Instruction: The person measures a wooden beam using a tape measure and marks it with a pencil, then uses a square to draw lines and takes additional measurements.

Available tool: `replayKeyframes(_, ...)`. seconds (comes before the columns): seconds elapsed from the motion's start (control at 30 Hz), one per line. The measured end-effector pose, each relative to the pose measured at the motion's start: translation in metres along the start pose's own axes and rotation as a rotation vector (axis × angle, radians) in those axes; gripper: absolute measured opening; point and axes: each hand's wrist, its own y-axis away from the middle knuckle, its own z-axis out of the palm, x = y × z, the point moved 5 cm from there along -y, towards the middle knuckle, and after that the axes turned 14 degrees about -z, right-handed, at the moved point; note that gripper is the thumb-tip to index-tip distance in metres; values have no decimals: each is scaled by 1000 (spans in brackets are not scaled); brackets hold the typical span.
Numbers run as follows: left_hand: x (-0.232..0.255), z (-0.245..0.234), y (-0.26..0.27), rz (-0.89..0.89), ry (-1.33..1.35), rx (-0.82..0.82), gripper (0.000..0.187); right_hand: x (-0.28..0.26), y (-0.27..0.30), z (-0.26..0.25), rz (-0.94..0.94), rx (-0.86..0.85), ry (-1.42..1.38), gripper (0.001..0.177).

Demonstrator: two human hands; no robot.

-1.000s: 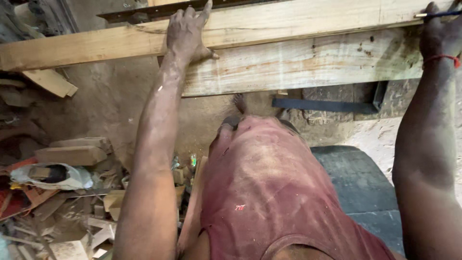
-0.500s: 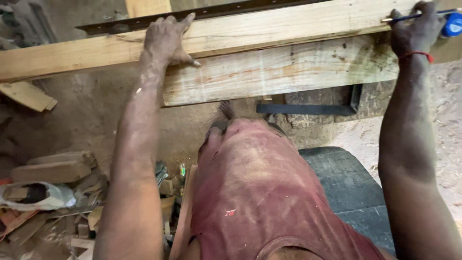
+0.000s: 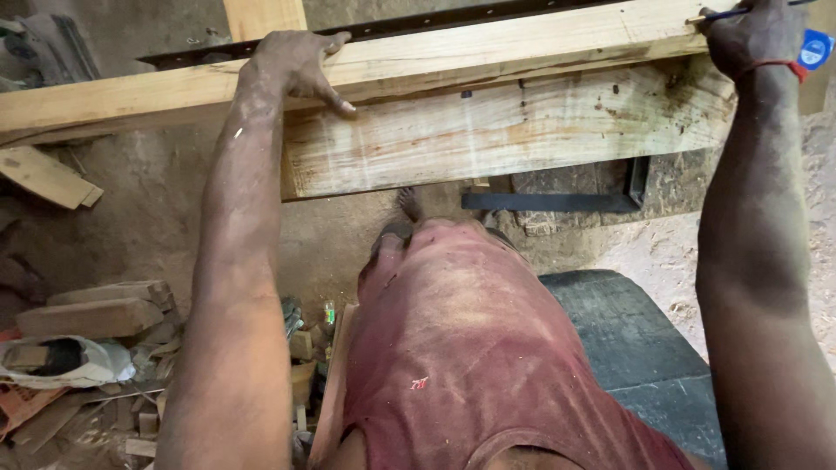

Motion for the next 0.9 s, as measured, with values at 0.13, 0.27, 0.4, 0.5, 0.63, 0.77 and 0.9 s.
replayKeyframes(0.13, -3, -3, 0, -48, 101, -98, 149, 19, -2, 9, -155, 71, 47, 32)
replayKeyframes(0.27, -3, -8, -4, -36, 159, -141, 142, 49, -9, 41, -42, -54, -278, 27)
replayKeyframes(0.4, -3, -15, 1, -54, 242, -194, 142, 46, -16, 44, -53, -84, -394, 23)
replayKeyframes(0.5, 0, -17, 0, -52, 175, -203, 136, 50, -11, 28, -6, -144, -184, 27)
replayKeyframes(0.63, -2, -15, -3, -47, 208, -207, 136, 24, -17, 7, 14, -154, -39, 36)
replayKeyframes(0.77, -4, -13, -1, -87, 205, -218, 135, 26, -16, 4, 58, -173, -48, 45)
replayKeyframes(0.9, 1, -15, -3, -100, 165, -214, 141, 37, -21, 25, 41, -163, -43, 46)
